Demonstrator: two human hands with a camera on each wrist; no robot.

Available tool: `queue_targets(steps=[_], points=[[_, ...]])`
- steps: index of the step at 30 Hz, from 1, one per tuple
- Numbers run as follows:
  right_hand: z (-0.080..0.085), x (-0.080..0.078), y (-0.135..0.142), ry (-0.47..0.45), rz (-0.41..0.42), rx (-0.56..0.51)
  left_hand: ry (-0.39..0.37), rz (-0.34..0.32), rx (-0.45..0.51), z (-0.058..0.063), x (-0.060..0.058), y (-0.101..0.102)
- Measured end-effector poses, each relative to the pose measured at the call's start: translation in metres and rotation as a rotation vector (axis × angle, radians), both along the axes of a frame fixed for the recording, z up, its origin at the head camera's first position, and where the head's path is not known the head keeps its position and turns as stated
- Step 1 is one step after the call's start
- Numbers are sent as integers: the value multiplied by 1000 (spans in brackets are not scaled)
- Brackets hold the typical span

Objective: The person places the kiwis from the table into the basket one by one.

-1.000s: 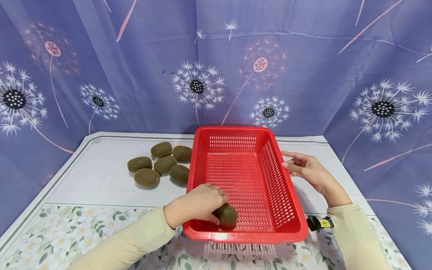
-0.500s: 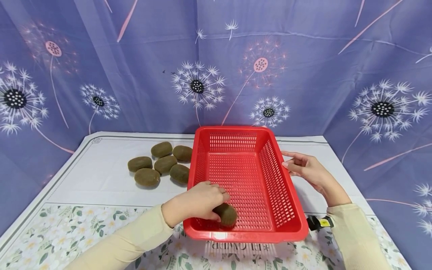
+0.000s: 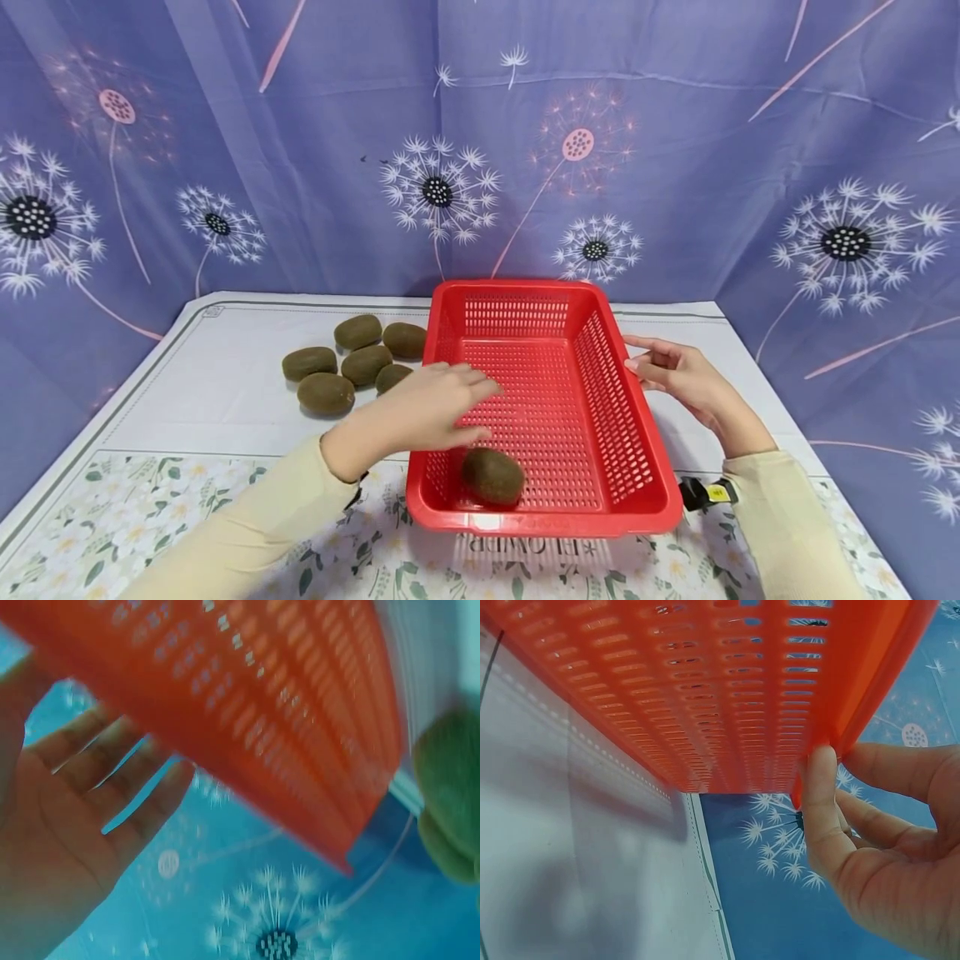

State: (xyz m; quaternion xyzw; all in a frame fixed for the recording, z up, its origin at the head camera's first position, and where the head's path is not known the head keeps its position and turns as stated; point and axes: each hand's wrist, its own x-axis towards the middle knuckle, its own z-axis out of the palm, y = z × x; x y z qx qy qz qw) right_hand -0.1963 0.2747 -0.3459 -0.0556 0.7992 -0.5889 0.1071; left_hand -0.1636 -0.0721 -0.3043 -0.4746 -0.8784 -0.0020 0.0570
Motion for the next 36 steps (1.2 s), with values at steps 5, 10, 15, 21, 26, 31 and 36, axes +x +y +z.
queue_targets(steps=[5,10,15,21,26,31,36], points=[[-1,-1,0,3,2,5,74,28,151,14,-10,-19],[-2,0,1,4,-3,18,105,65,266,20,-18,-41],[-3,-1,2,13,5,16,65,168,354,16,-23,-59],[-4,-1,2,12,1,20,-4,394,388,-6,-28,-70],[-5,-1,4,11,-4,24,3,516,436,-26,-33,-73],[-4,-1,4,16,1,14,-50,626,406,-42,-35,-71],[-3,0,2,32,8,7,-82,700,333,-53,-35,-69]])
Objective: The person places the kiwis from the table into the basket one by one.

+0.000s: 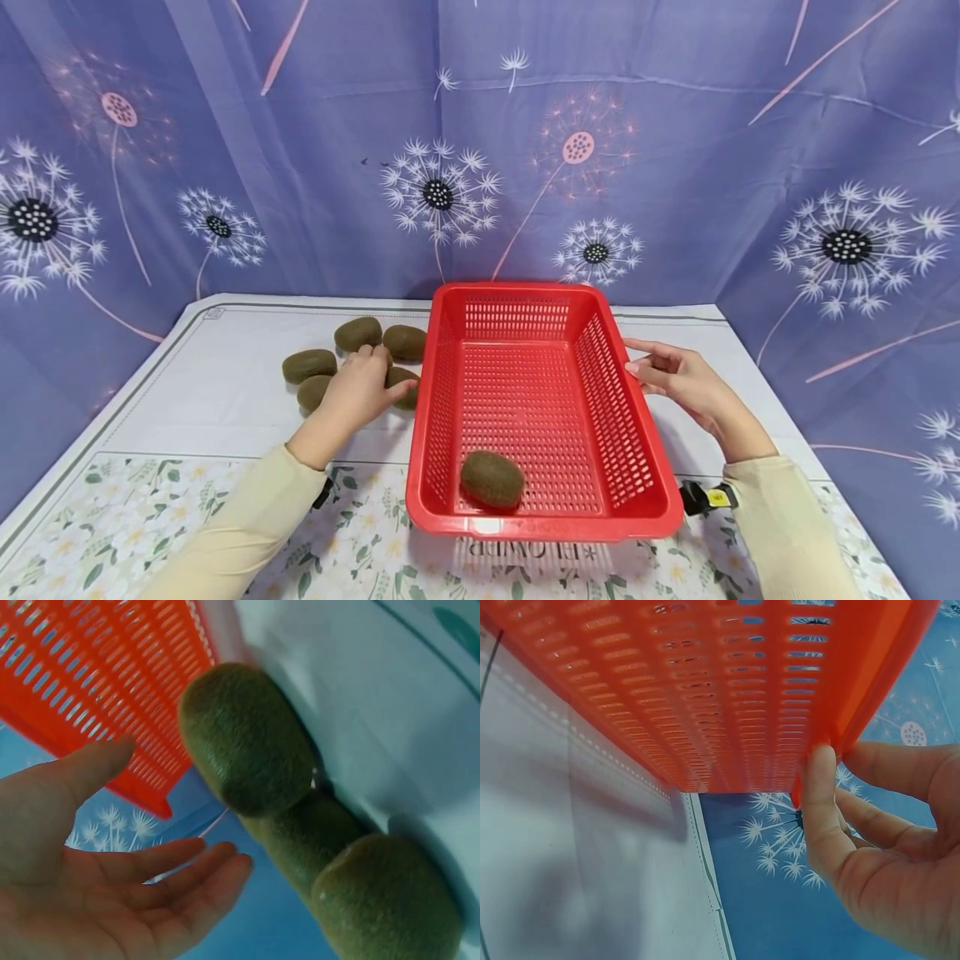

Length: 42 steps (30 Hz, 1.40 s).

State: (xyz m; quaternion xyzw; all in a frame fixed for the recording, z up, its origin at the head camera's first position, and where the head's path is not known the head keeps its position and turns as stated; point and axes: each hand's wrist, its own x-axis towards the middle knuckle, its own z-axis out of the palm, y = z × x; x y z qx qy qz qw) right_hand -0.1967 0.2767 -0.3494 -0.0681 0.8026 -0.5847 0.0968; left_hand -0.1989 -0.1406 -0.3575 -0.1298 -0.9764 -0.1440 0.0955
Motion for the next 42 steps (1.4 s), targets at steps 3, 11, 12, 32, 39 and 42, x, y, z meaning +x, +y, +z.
queue_targets(steps=[3,11,12,32,39,42], points=[[0,0,-1,4,-4,3,-38,31,-41,-5,1,3],[1,1,-2,-14,1,-3,-114,88,-126,-11,2,12],[2,1,-2,-16,1,-5,-114,90,-132,-12,2,12],[2,1,-3,-37,-8,-24,-1,135,-175,-30,-4,21],[2,1,-3,-35,-9,-23,-31,152,-121,-31,-6,21],[3,1,-3,-33,-6,-20,-27,157,-91,-28,-5,20]])
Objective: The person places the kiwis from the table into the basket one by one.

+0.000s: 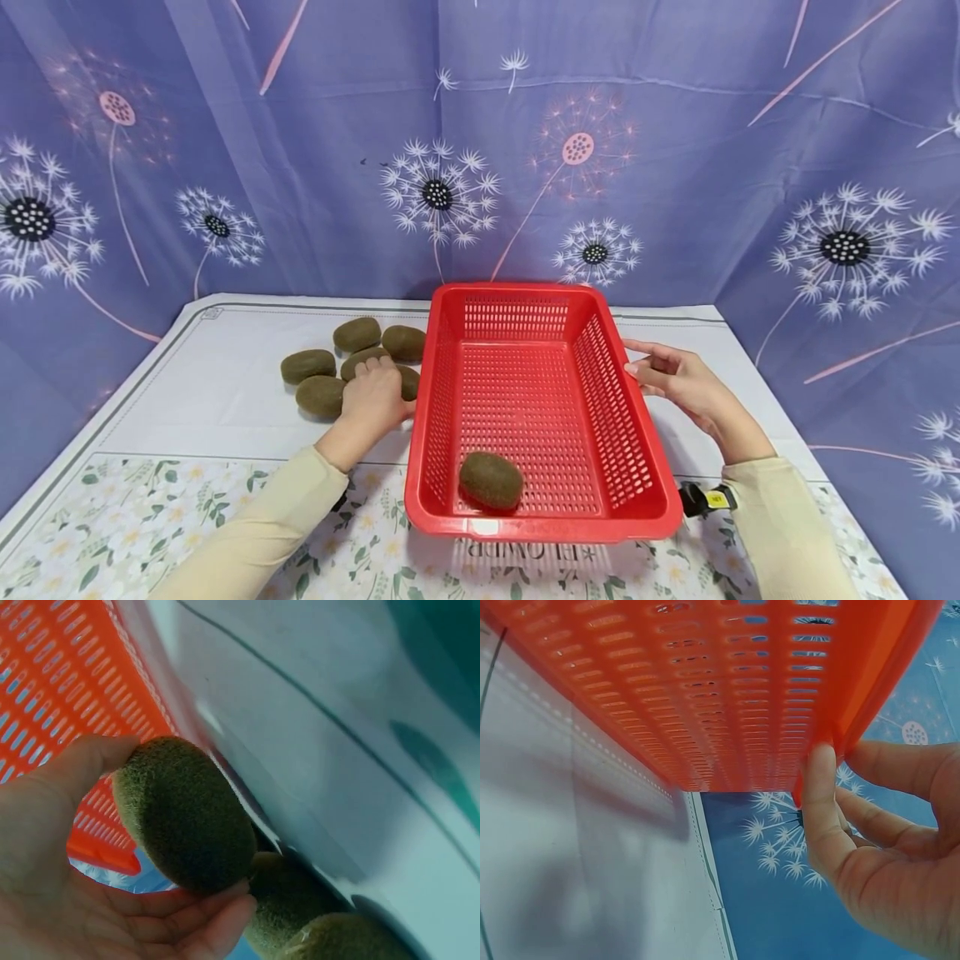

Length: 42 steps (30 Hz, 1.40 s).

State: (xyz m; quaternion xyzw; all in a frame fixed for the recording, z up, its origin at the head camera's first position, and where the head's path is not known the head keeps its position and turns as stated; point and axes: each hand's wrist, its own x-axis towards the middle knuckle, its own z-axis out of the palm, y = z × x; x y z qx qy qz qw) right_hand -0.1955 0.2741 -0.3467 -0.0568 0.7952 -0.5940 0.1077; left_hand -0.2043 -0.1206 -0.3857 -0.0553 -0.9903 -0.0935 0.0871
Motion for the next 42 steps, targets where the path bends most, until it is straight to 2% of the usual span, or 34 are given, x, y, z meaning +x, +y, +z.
queue_targets(steps=[18,24,29,36,42], points=[[2,0,0,-3,2,15,192,-10,72,29,5,-15],[0,0,0,0,7,7,248,0,111,41,6,-12],[-2,0,1,13,6,12,316,-16,137,48,8,-5],[-3,-1,3,10,-5,14,487,-96,199,55,10,6],[-3,-1,3,6,-10,25,544,-204,209,58,10,16]])
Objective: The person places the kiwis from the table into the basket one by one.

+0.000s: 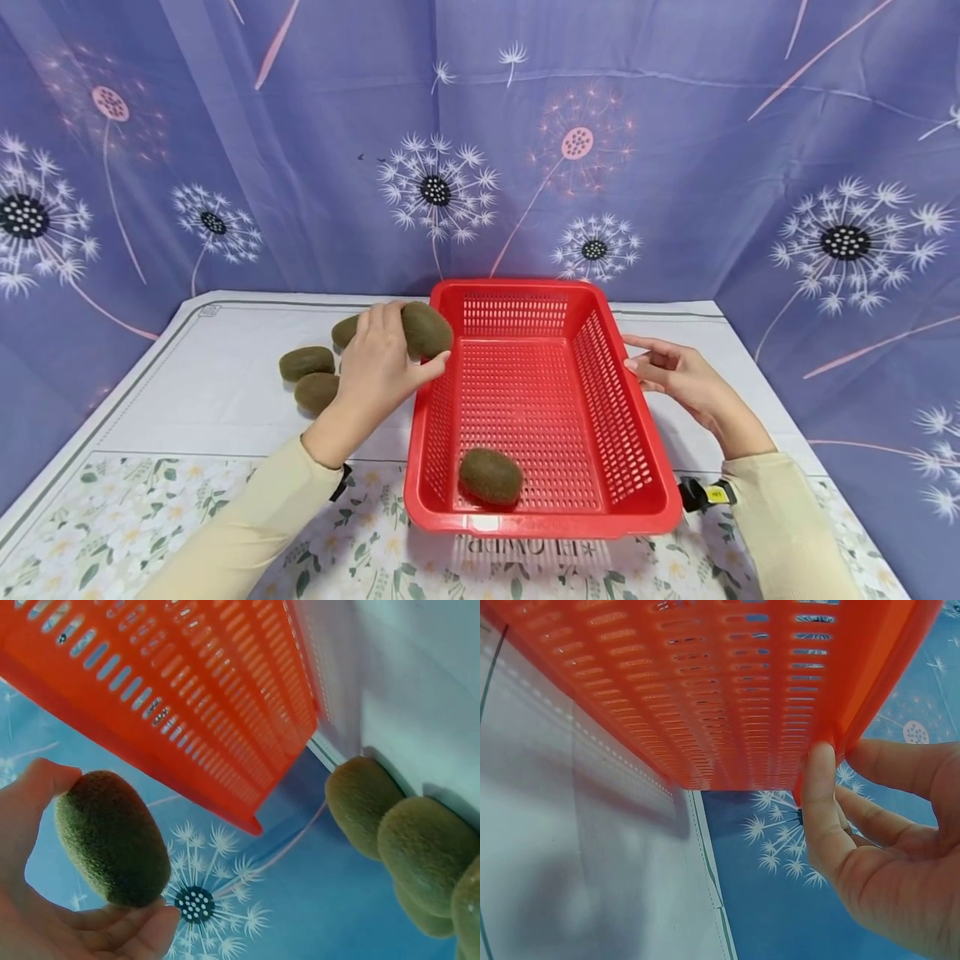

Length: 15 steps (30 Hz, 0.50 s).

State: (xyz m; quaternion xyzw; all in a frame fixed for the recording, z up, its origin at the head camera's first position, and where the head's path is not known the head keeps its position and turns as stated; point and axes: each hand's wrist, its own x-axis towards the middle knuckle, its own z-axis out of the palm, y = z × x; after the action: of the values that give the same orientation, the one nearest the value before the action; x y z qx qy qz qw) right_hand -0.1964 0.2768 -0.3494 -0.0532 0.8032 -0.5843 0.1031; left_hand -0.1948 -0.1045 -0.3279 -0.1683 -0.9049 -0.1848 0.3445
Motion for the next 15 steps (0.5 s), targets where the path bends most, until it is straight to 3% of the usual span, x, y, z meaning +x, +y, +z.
queue_targets(steps=[9,15], points=[[-1,-1,1,-5,-5,6,-13,-144,-81,0,-1,11],[-1,-1,1,-1,0,-1,-102,-214,-165,-4,-2,18]])
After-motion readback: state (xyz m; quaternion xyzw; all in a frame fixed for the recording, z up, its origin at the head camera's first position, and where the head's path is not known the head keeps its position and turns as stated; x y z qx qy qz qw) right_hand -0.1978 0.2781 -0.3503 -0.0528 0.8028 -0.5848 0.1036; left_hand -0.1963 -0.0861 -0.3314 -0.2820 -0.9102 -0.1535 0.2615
